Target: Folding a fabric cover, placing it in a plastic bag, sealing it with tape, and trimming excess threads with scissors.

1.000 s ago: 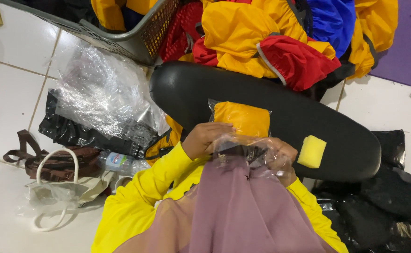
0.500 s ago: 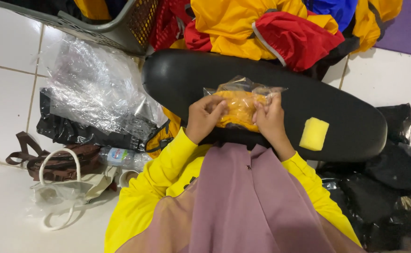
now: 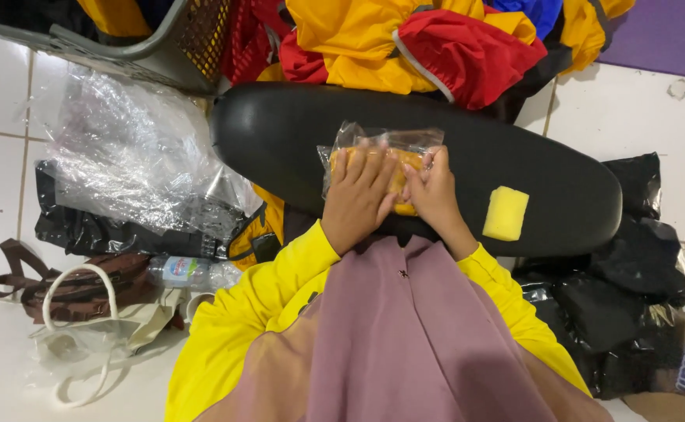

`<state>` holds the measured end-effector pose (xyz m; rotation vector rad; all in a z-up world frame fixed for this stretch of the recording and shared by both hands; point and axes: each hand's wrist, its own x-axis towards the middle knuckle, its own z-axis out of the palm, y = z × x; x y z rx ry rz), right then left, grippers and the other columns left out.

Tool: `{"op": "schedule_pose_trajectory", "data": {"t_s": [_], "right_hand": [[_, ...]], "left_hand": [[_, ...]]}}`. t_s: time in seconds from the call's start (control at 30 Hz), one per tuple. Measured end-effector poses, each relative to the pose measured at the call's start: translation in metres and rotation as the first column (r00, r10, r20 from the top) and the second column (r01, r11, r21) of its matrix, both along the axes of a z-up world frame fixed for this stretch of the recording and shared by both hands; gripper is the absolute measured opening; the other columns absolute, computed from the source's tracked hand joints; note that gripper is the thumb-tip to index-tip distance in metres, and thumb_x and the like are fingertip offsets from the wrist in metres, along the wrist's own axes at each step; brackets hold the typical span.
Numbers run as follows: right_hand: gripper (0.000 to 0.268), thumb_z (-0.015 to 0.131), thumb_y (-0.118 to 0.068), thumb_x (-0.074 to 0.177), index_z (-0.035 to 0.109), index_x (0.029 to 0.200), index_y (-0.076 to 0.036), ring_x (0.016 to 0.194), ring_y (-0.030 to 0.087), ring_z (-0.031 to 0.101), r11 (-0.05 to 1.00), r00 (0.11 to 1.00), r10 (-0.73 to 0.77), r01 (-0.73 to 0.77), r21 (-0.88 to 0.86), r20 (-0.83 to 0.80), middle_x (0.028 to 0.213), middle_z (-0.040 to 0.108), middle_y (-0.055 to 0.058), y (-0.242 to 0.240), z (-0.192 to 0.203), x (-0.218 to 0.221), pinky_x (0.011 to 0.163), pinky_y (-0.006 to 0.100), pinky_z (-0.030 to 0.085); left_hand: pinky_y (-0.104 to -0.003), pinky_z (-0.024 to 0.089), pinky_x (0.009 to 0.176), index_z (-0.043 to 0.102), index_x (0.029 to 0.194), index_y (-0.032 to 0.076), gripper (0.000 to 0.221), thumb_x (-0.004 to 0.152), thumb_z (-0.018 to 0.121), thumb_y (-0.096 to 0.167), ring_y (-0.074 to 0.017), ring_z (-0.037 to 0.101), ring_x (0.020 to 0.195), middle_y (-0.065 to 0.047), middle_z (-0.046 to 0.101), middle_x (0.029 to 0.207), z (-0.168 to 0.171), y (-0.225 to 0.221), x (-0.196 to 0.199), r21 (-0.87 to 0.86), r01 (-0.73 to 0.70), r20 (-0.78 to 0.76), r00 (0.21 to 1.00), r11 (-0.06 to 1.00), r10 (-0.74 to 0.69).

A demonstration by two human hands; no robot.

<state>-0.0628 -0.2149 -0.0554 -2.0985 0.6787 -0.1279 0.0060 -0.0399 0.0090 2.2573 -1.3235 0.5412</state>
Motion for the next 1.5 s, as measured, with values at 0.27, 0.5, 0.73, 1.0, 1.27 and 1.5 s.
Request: {"op": "schedule_pose_trajectory", "data": {"t_s": [0.27,0.5,0.73,1.0,1.27,1.5], "right_hand": [[0.064,0.068,-0.021,0.107,0.022,0.150,-0.009,0.074,0.029,0.075,0.999,0.920,-0.031,0.017,0.040,0.391,0.099,0.073,0.025,0.011,0.083,-0.015,0.058,0.033,0.056],[0.016,0.072,-0.017,0.094,0.071,0.105,-0.006,0.106,0.041,0.069,0.858,0.531,0.431,0.010,-0.514,0.730,0.129,0.065,0.026,0.031,0.068,-0.004,0.090,0.051,0.055],[0.070,0.022,-0.053,0.110,0.036,0.162,-0.007,0.152,0.051,0.019,0.763,0.645,0.646,-0.531,-0.369,0.408,0.166,0.031,0.022,0.029,0.052,0.010,0.123,0.057,0.018],[0.053,0.032,-0.031,0.113,0.039,0.161,-0.009,0.151,0.049,0.025,0.759,0.646,0.641,-0.450,-0.471,0.416,0.166,0.034,0.018,0.030,0.038,0.010,0.122,0.054,0.024],[0.045,0.072,-0.038,0.093,0.073,0.127,-0.009,0.140,0.049,0.043,0.770,0.768,0.256,0.205,-0.604,0.587,0.153,0.049,0.022,0.023,0.038,-0.009,0.117,0.061,0.030],[0.104,0.066,-0.055,0.095,0.008,0.167,-0.007,0.155,0.049,0.000,0.983,0.985,0.118,-0.098,-0.155,0.128,0.165,0.030,0.024,0.020,0.048,-0.009,0.114,0.071,-0.016]], "left_hand": [[-0.065,0.001,0.124,0.050,0.156,0.022,0.060,0.102,0.054,0.047,-0.0508,0.008,0.157,-0.013,0.026,0.171,0.007,0.011,-0.002,0.233,-0.065,-0.307,0.942,0.970,0.136],[-0.083,0.002,0.113,0.072,0.133,0.025,0.063,0.076,0.076,0.051,-0.0496,0.017,0.155,-0.011,0.044,0.162,0.030,0.004,0.013,0.326,-0.098,-0.251,0.950,0.940,0.186],[-0.074,-0.005,0.118,0.039,0.160,0.014,0.106,0.077,0.053,0.077,-0.0418,0.019,0.157,-0.013,0.045,0.161,-0.007,0.016,0.031,0.210,-0.086,-0.331,0.931,0.974,0.154],[-0.061,0.026,0.123,0.053,0.150,0.018,0.068,0.091,0.064,0.049,-0.0443,0.034,0.146,-0.012,0.046,0.149,-0.063,0.029,0.019,-0.217,-0.247,-0.134,0.966,0.945,0.222],[-0.075,-0.007,0.113,0.043,0.153,0.004,0.089,0.083,0.081,0.043,-0.0428,0.039,0.141,-0.016,0.059,0.131,-0.002,0.032,0.015,0.114,-0.344,-0.408,0.839,0.932,0.360],[-0.064,0.028,0.107,0.010,0.164,-0.001,0.124,0.071,0.092,0.005,-0.0447,0.058,0.109,-0.025,0.063,0.117,0.041,0.036,0.024,-0.105,-0.256,-0.743,0.663,0.961,0.096]]}}
